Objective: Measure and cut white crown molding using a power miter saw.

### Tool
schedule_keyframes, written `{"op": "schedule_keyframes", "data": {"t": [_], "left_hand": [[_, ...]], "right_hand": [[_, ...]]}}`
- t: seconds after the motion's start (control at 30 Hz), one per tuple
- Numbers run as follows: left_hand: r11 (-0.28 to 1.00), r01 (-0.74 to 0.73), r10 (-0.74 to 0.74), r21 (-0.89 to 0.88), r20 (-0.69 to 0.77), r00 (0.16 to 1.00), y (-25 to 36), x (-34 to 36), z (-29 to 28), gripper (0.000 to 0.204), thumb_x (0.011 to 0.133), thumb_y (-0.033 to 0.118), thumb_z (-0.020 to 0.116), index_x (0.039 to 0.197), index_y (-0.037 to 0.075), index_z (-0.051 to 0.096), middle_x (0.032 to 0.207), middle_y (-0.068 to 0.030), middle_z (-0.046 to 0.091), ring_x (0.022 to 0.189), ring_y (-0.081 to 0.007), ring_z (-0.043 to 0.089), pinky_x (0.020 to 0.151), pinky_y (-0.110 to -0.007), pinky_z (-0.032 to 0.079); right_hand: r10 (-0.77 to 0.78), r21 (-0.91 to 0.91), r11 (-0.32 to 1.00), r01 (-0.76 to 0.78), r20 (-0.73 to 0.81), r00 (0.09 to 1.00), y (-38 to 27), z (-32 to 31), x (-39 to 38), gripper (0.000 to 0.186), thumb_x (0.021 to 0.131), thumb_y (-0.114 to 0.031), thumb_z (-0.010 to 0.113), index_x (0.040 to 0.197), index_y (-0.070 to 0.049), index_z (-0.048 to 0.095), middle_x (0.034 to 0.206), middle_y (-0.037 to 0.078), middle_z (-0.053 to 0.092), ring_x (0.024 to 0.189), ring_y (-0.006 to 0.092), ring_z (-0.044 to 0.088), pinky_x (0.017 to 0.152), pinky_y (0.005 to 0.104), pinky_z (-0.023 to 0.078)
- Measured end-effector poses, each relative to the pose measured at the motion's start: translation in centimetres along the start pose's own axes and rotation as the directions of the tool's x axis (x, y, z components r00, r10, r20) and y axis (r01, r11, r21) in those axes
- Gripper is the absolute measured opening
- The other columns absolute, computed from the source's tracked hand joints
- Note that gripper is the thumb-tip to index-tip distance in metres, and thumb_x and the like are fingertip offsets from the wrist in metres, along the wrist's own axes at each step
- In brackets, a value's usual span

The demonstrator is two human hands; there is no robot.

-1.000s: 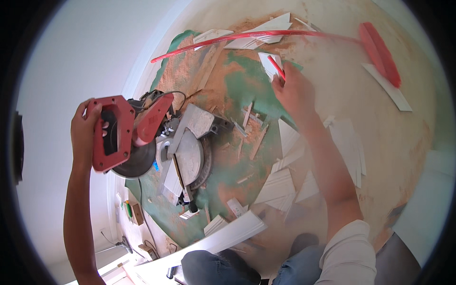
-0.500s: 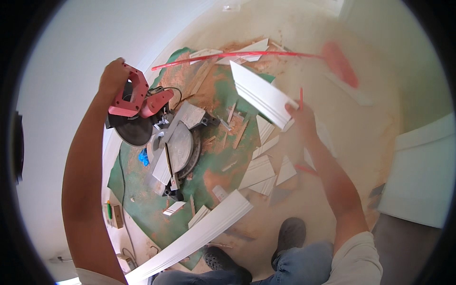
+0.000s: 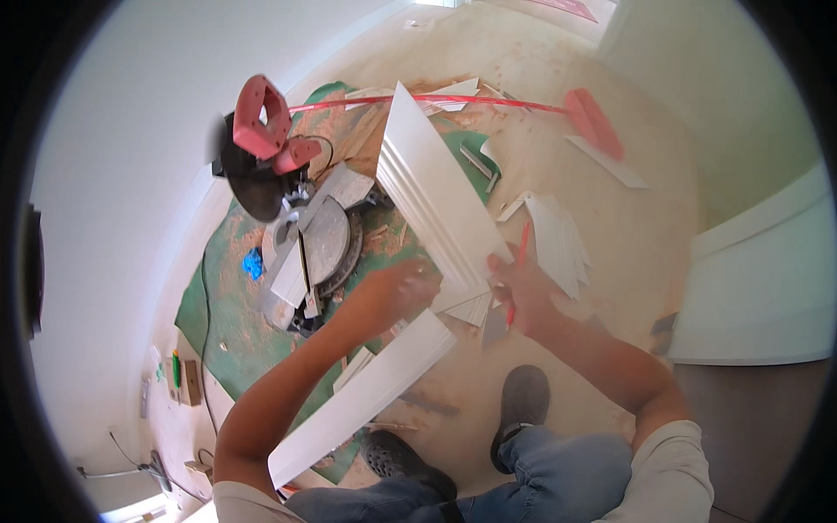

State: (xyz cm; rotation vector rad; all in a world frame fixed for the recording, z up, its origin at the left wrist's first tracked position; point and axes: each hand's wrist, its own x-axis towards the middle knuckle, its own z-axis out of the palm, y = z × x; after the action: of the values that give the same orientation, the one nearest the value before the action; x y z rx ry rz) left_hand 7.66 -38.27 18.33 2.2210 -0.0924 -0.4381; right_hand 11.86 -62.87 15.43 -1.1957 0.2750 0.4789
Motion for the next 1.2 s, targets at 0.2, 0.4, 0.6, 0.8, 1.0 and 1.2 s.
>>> {"op": "schedule_keyframes", "data": {"t": [0.2,0.4,0.6,0.8,1.0,1.2], "left_hand": [[0.494,-0.16,-0.103,-0.855,-0.24,0.965,-3.5,-2.2,4.4,0.035,0.09,0.014,0.069,0.121,-0.001,0.059,0.101,-0.0085,0.068,0.089,-0.0155,0.063,0.079,-0.03,0.051],[0.639,-0.049,-0.152,-0.768,-0.188,0.97,-9.9,-2.3,6.1,0.034,0.091,0.008,0.064,0.122,-0.003,0.056,0.109,-0.0118,0.063,0.095,-0.0169,0.06,0.084,-0.032,0.049],[0.612,0.064,-0.107,-0.789,-0.002,0.994,-11.7,-2.5,8.0,0.04,0.092,0.014,0.065,0.128,-0.001,0.053,0.112,-0.0076,0.065,0.098,-0.0142,0.061,0.087,-0.03,0.048],[0.794,0.017,-0.002,-0.607,0.025,1.0,-16.7,-0.8,10.6,0.047,0.091,0.017,0.066,0.134,0.001,0.052,0.116,-0.0074,0.064,0.102,-0.0144,0.06,0.09,-0.03,0.047],[0.761,0.071,0.036,-0.645,0.151,0.988,-16.9,-0.9,8.6,0.052,0.091,0.018,0.067,0.137,0.002,0.05,0.119,-0.0078,0.064,0.104,-0.0147,0.06,0.092,-0.031,0.046],[0.734,0.218,-0.069,-0.643,0.249,0.966,-15.8,-1.7,7.5,0.064,0.087,0.017,0.067,0.144,0.002,0.043,0.129,-0.0147,0.058,0.116,-0.022,0.055,0.101,-0.035,0.04]], "right_hand": [[0.226,-0.402,0.906,-0.13,0.202,0.953,3.1,2.1,-5.0,0.021,0.092,-0.016,0.066,0.11,-0.007,0.059,0.085,-0.002,0.063,0.054,0.0041,0.044,0.045,0.021,0.033],[0.365,-0.719,0.688,-0.099,0.224,0.904,4.8,-0.9,-2.0,0.028,0.093,-0.028,0.065,0.089,0.0,0.068,0.078,0.008,0.069,0.056,0.0118,0.059,0.051,0.026,0.048],[0.058,-0.969,0.243,0.039,0.055,0.997,2.9,-14.6,4.9,0.027,0.089,-0.025,0.062,0.087,0.002,0.067,0.08,0.017,0.07,0.078,0.0276,0.07,0.072,0.0421,0.056],[-0.268,-0.922,-0.283,-0.266,-0.19,0.944,2.7,-23.2,7.0,0.039,0.086,-0.037,0.066,0.102,-0.002,0.066,0.097,0.02,0.069,0.096,0.0372,0.066,0.082,0.047,0.052],[-0.455,-0.864,-0.197,-0.463,-0.338,0.824,6.6,-19.6,9.9,0.059,0.079,-0.049,0.075,0.106,0.001,0.062,0.108,0.02,0.067,0.1,0.0343,0.068,0.083,0.0453,0.056],[-0.318,-0.837,-0.233,-0.496,-0.416,0.852,5.7,-19.4,10.6,0.094,0.067,-0.075,0.072,0.116,0.004,0.055,0.118,0.021,0.062,0.108,0.0332,0.065,0.087,0.0437,0.054]]}}
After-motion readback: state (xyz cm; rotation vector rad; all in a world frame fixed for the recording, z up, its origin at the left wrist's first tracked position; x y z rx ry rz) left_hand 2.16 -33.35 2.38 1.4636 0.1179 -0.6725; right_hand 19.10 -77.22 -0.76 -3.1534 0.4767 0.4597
